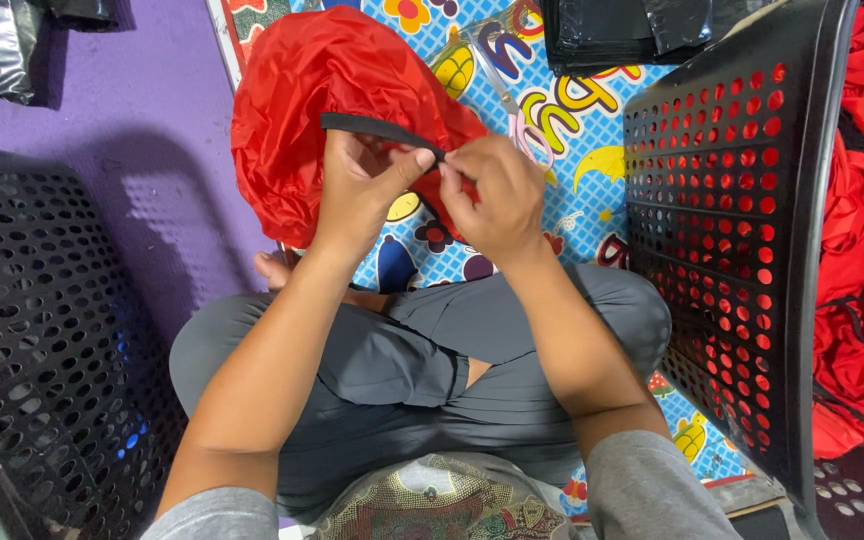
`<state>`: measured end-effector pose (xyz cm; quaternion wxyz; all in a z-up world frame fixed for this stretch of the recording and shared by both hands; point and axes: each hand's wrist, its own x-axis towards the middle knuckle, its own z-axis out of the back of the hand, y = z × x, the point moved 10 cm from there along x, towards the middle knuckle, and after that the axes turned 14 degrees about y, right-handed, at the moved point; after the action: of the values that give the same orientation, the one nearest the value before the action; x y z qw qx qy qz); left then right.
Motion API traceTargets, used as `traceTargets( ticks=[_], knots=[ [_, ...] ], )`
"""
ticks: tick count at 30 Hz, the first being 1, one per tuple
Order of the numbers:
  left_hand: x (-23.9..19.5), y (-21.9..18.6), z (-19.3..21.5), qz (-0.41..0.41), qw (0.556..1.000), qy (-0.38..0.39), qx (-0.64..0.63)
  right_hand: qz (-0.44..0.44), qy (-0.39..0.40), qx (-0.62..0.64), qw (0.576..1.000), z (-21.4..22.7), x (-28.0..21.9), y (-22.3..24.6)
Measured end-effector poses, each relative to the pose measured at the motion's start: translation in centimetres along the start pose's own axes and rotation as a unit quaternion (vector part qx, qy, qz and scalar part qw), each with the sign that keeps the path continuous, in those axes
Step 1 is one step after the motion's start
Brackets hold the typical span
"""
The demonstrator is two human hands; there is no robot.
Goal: The person folds a red fabric item by hand, rolling and compressing it into a small bundle. They then place the folded item into a clear plastic bag and subsequently into a black plastic bag.
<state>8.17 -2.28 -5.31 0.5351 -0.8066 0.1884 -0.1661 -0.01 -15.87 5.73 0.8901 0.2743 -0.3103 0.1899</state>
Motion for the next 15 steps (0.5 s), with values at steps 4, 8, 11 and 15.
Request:
traceTargets(
  ticks=[4, 8, 11, 15],
  knots=[
    [0.2, 1.6, 0.4, -0.014, 0.999, 0.004, -0.037, 0.077, -0.038, -0.055, 0.995, 1.2, 1.1, 3.2],
    [-0.1, 1.2, 1.1, -0.022, 0.996, -0.021, -0.080, 0.041, -0.039, -0.005, 0.998, 1.2, 1.1, 2.4],
    [0.2, 0.7, 1.5, -0.047, 0.992, -0.029, -0.112, 0.012, -0.033, 0.030, 0.999, 1.3, 1.3, 1.7],
    [0.2, -1.4, 0.3, -0.056, 0.989, -0.024, -0.137, -0.002, -0.026, 0.054, 0.998, 1.0, 1.0, 1.4]
  ],
)
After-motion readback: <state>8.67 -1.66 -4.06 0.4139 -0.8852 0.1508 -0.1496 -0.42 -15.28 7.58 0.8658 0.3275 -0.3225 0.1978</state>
